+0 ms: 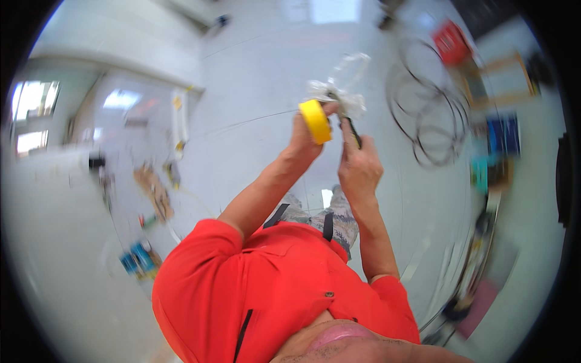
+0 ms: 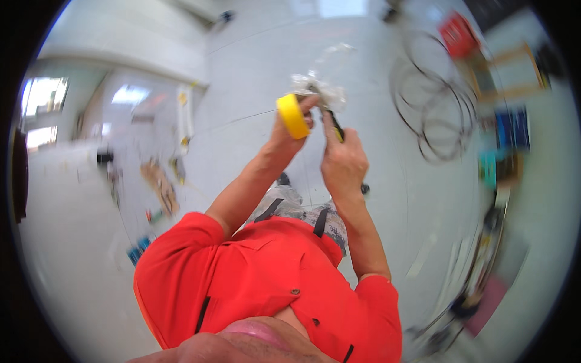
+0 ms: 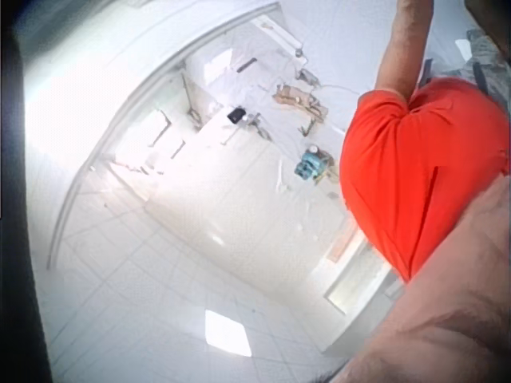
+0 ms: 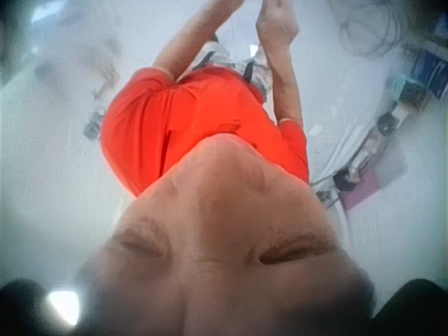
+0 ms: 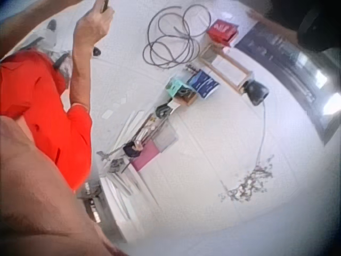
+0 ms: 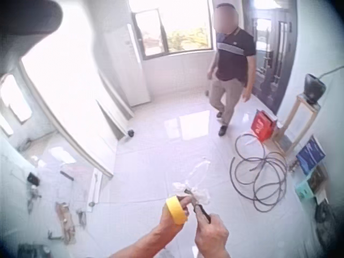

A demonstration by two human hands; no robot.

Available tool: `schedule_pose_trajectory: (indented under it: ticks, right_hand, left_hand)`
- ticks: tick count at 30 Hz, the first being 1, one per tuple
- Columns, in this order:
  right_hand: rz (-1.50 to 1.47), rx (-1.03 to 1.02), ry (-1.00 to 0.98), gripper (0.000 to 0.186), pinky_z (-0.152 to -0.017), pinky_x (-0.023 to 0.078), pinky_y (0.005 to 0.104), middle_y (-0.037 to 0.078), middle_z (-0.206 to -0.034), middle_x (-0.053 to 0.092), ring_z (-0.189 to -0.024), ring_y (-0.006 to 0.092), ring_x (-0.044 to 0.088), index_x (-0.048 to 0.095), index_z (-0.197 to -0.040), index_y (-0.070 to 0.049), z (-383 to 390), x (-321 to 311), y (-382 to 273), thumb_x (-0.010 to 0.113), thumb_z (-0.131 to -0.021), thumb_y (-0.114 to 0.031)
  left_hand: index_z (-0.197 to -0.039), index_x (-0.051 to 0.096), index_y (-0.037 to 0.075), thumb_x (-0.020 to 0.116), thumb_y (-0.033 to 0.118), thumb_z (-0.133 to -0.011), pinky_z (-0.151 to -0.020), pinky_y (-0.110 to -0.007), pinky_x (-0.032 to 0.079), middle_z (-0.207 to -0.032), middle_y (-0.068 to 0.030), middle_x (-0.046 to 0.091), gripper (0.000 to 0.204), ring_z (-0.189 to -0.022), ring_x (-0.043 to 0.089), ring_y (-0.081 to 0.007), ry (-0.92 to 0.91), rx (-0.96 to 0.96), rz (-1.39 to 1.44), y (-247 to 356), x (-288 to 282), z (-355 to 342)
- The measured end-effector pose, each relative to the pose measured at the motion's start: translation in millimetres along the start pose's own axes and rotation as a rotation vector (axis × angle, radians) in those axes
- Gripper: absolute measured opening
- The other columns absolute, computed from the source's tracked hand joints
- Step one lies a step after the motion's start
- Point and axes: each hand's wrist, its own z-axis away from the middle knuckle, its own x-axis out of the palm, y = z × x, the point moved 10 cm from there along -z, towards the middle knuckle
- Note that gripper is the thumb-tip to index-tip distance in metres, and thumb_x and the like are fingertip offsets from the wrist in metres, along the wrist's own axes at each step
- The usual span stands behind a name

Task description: The person applies yellow tape to a vertical door frame, cuts it with a utility knife, and smooths it along the edge. They repeat this process multiple times, adjusting the tape and trimming excess material.

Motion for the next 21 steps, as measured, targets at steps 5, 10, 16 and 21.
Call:
schedule_pose_trajectory:
  ticks: [5, 10, 16, 21]
  right_hand:
    - [-0.02, -0.321, -0.038, 0.054, -0.059, 0.053, 0.04, 0.004, -0.088, 0.058, -0.071, 0.0249, 0.063, 0.073, -0.143, -0.025, 24.1, 10.1, -111.0, 0.069, -0.093, -0.005]
    - [-0.173, -0.601, -0.123, 0.052, -0.064, 0.055, 0.041, 0.007, -0.091, 0.059, -0.074, 0.0271, 0.064, 0.072, -0.143, -0.022, 45.4, 17.0, -246.5, 0.067, -0.095, -0.005]
    - [-0.675, -0.346, -0.618, 0.019, -0.068, 0.055, 0.0461, 0.017, -0.097, 0.071, -0.078, 0.0382, 0.07, 0.065, -0.119, -0.006, 3.0, 156.4, -390.9, 0.067, -0.104, -0.018]
    - [-0.75, -0.334, -0.944, 0.023, -0.071, 0.051, 0.0538, 0.023, -0.079, 0.067, -0.078, 0.0482, 0.067, 0.058, -0.11, 0.0, -37.7, 241.2, -506.5, 0.064, -0.106, -0.021]
  left_hand:
    - [-0.108, 0.074, 0.009, 0.077, 0.003, -0.096, -0.051, -0.018, 0.041, -0.095, 0.0049, 0.066, 0.014, -0.062, 0.052, -0.0007, 0.167, 0.182, 0.216, 71.7, -81.9, 79.9]
    - [-0.108, 0.073, 0.01, 0.075, 0.005, -0.097, -0.048, -0.02, 0.036, -0.085, 0.0064, 0.062, 0.013, -0.056, 0.047, -0.0017, 0.294, 0.382, 0.355, 162.8, -175.3, 167.2]
    - [-0.105, 0.067, 0.013, 0.082, 0.005, -0.092, -0.047, -0.022, 0.035, -0.083, 0.0049, 0.064, 0.021, -0.053, 0.046, -0.0034, 0.386, 0.538, 0.383, 292.6, -316.1, 160.9]
    - [-0.105, 0.071, 0.016, 0.081, -0.001, -0.09, -0.05, -0.022, 0.043, -0.089, 0.0036, 0.072, 0.025, -0.056, 0.054, -0.0055, 0.328, 0.631, 0.463, 392.2, -428.2, 140.5]
